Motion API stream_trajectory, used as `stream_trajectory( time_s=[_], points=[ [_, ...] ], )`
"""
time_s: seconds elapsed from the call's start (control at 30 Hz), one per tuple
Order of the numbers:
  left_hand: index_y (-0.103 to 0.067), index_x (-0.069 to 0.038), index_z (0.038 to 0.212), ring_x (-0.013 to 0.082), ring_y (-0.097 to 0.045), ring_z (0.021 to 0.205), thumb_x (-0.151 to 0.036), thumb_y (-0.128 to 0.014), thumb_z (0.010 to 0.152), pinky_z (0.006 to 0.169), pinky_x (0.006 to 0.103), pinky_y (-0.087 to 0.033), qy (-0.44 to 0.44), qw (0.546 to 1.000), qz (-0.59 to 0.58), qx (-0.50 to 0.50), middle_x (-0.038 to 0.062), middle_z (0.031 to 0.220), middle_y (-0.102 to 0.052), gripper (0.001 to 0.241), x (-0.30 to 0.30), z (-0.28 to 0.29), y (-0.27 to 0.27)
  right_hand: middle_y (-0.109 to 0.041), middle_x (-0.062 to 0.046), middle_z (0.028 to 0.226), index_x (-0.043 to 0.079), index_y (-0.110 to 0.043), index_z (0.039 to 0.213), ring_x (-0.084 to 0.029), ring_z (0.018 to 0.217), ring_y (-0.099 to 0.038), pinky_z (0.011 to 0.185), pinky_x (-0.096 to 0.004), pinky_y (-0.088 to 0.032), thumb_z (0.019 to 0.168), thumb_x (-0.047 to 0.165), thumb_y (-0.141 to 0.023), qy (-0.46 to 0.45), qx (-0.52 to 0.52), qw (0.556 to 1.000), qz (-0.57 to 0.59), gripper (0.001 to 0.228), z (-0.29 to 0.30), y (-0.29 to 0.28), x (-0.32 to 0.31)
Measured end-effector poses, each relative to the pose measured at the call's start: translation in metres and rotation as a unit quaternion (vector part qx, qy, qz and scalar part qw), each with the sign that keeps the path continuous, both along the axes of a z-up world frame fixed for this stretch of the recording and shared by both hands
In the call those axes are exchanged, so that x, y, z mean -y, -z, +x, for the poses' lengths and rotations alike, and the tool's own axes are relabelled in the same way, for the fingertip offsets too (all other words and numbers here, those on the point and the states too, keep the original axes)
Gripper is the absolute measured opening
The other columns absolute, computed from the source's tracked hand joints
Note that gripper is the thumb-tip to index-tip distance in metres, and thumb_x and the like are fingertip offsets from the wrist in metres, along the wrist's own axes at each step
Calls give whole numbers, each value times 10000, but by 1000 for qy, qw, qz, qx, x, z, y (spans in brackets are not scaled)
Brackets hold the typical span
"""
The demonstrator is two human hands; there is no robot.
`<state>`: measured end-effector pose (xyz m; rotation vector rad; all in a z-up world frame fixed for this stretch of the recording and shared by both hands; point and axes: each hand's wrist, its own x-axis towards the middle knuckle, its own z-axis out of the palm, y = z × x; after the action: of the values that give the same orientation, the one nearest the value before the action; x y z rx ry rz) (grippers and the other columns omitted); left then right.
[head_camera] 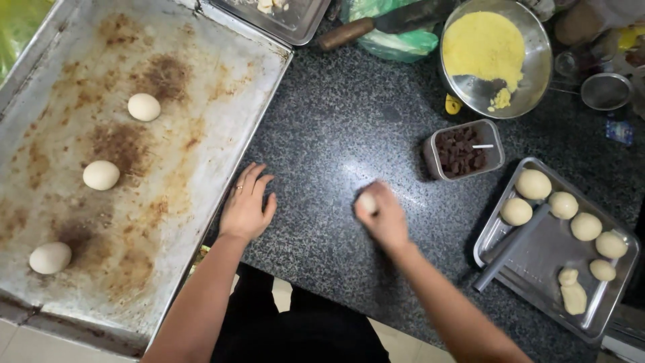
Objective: Filling dough balls with chocolate, rolling them into shapes, and arranging them on a baking tray.
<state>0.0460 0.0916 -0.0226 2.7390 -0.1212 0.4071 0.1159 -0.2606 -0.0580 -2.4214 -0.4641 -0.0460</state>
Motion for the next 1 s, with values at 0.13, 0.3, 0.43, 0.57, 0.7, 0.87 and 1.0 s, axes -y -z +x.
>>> stream_trajectory(
  time_s=[0.13, 0.3, 0.43, 0.57, 0.7, 0.87, 1.0],
  points=[
    [-610, -142, 1318, 291, -460, 1490, -304, -626, 918, 1199, 449, -422, -11, 1000, 17, 2, 97, 1502, -519, 432, 0, 3, 6, -595, -178, 1345, 109, -694, 1243, -393, 1287, -612, 1108, -475, -510, 870, 257, -812, 47, 114, 992, 27, 419, 45, -37, -48],
    [-612, -138, 1301, 303, -472, 1472, -296, -625, 916, 1193, 458, -431, -10, 1000, 8, -8, 106, 1478, -533, 417, -1, 3, 4, -638, -272, 1344, 34, -647, 1377, -477, 1265, -623, 1059, -554, -518, 904, 149, -765, -13, 13, 998, 62, 501, -20, -49, -71],
    [-621, -133, 1286, 314, -486, 1457, -280, -622, 914, 1182, 467, -439, -13, 1000, 0, -15, 116, 1457, -543, 401, -2, 5, -4, -700, -257, 1179, 84, -673, 1278, -481, 1137, -687, 975, -612, -562, 832, 309, -826, 18, -65, 998, 7, 521, 9, -41, -40],
    [-621, -115, 1298, 325, -477, 1465, -269, -622, 913, 1202, 466, -416, -7, 1000, -2, -16, 132, 1472, -541, 414, -3, 6, -2, -598, -224, 1304, 29, -616, 1283, -435, 1234, -625, 1066, -501, -516, 841, 167, -832, 69, 100, 990, 69, 511, 35, -48, -91],
    [-625, -105, 1301, 346, -492, 1446, -251, -614, 925, 1195, 480, -416, 5, 1000, -17, -21, 153, 1455, -559, 404, -4, 4, -14, -591, -295, 1394, -15, -582, 1427, -489, 1319, -576, 1099, -584, -475, 876, 138, -817, 23, -2, 993, 113, 619, -17, -46, -98],
    [-605, -75, 1272, 350, -435, 1465, -235, -602, 903, 1178, 476, -388, -29, 997, -58, -38, 136, 1510, -517, 402, -1, 4, -17, -683, -142, 1364, 13, -591, 1387, -275, 1203, -697, 1024, -346, -553, 815, 122, -846, 18, -31, 994, 104, 636, -7, -41, -74],
    [-603, -66, 1269, 356, -448, 1453, -238, -596, 911, 1181, 461, -387, -31, 998, -59, -9, 155, 1486, -535, 397, -1, 4, -18, -616, -225, 1418, -45, -453, 1485, -296, 1247, -667, 1067, -377, -554, 857, -9, -798, -51, -29, 959, 277, 717, 56, -79, -169]
  ],
)
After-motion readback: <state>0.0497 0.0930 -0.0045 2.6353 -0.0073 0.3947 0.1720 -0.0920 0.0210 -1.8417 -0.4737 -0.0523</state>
